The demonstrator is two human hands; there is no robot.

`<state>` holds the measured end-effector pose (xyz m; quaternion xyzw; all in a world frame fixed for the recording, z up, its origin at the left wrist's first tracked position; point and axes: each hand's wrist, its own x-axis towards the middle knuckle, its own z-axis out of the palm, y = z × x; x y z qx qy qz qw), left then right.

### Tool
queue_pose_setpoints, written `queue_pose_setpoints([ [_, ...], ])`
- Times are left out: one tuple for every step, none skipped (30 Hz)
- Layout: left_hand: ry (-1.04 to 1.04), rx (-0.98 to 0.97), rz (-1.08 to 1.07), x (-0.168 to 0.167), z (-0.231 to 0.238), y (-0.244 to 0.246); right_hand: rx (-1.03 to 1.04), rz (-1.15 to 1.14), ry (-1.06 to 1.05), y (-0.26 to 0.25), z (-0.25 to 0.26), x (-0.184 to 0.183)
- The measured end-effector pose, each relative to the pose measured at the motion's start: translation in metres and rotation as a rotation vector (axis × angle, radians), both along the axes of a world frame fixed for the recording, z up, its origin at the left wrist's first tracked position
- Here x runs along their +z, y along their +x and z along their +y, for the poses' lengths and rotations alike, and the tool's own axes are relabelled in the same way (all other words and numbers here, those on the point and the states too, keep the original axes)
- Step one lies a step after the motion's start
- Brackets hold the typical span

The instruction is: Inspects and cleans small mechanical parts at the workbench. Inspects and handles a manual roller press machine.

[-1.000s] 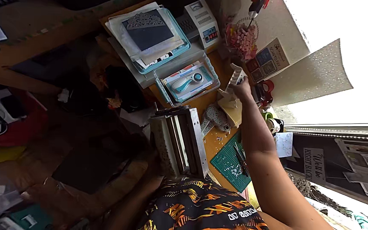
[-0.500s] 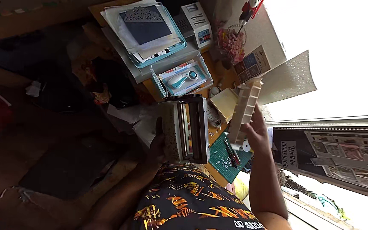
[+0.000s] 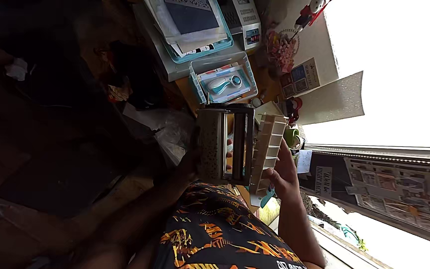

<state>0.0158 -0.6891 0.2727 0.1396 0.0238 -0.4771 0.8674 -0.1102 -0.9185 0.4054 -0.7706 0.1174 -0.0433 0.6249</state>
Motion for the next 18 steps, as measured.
queue_pose_setpoints([
  [-0.007,0.002,-0.009,-0.002,0.001,0.000,-0.009,0.012,-0.021,0.002,0.001,0.002],
  [-0.022,0.000,0.003,-0.002,0.003,0.000,-0.018,0.026,-0.047,0.002,0.003,0.004],
  [-0.014,-0.003,0.015,-0.002,0.006,-0.001,-0.026,0.040,-0.076,0.003,0.004,0.007],
  [0.010,-0.003,0.030,-0.001,0.007,0.000,-0.027,0.052,-0.105,0.005,0.005,0.009],
  [0.036,-0.002,0.041,0.000,0.009,0.000,-0.022,0.063,-0.131,0.007,0.006,0.011],
  [0.043,-0.001,0.044,0.002,0.010,0.000,-0.017,0.079,-0.155,0.009,0.008,0.013],
  [0.042,0.004,0.040,0.003,0.011,0.000,-0.012,0.094,-0.170,0.011,0.010,0.015],
  [0.053,0.008,0.028,0.005,0.012,0.000,-0.008,0.111,-0.180,0.013,0.012,0.017],
  [0.080,0.010,0.024,0.006,0.012,0.000,-0.002,0.122,-0.195,0.015,0.014,0.018],
  [0.115,0.004,0.025,0.007,0.013,0.001,0.003,0.126,-0.206,0.016,0.015,0.019],
  [0.123,-0.004,0.030,0.008,0.014,0.001,0.009,0.125,-0.214,0.017,0.015,0.020],
  [0.120,-0.010,0.028,0.007,0.015,0.002,0.016,0.123,-0.214,0.018,0.015,0.021],
  [0.113,-0.014,0.028,0.005,0.016,0.002,0.023,0.121,-0.207,0.018,0.017,0.022],
  [0.107,-0.012,0.016,0.004,0.016,0.002,0.026,0.120,-0.200,0.018,0.018,0.023],
  [0.098,-0.004,0.005,0.003,0.017,0.002,0.024,0.123,-0.197,0.018,0.019,0.023],
  [0.094,0.002,0.001,0.002,0.017,0.002,0.018,0.128,-0.202,0.017,0.021,0.023],
  [0.087,0.012,-0.006,0.001,0.016,0.002,0.011,0.137,-0.216,0.017,0.022,0.024],
  [0.089,0.019,-0.016,0.002,0.015,0.003,0.001,0.149,-0.234,0.017,0.023,0.025],
])
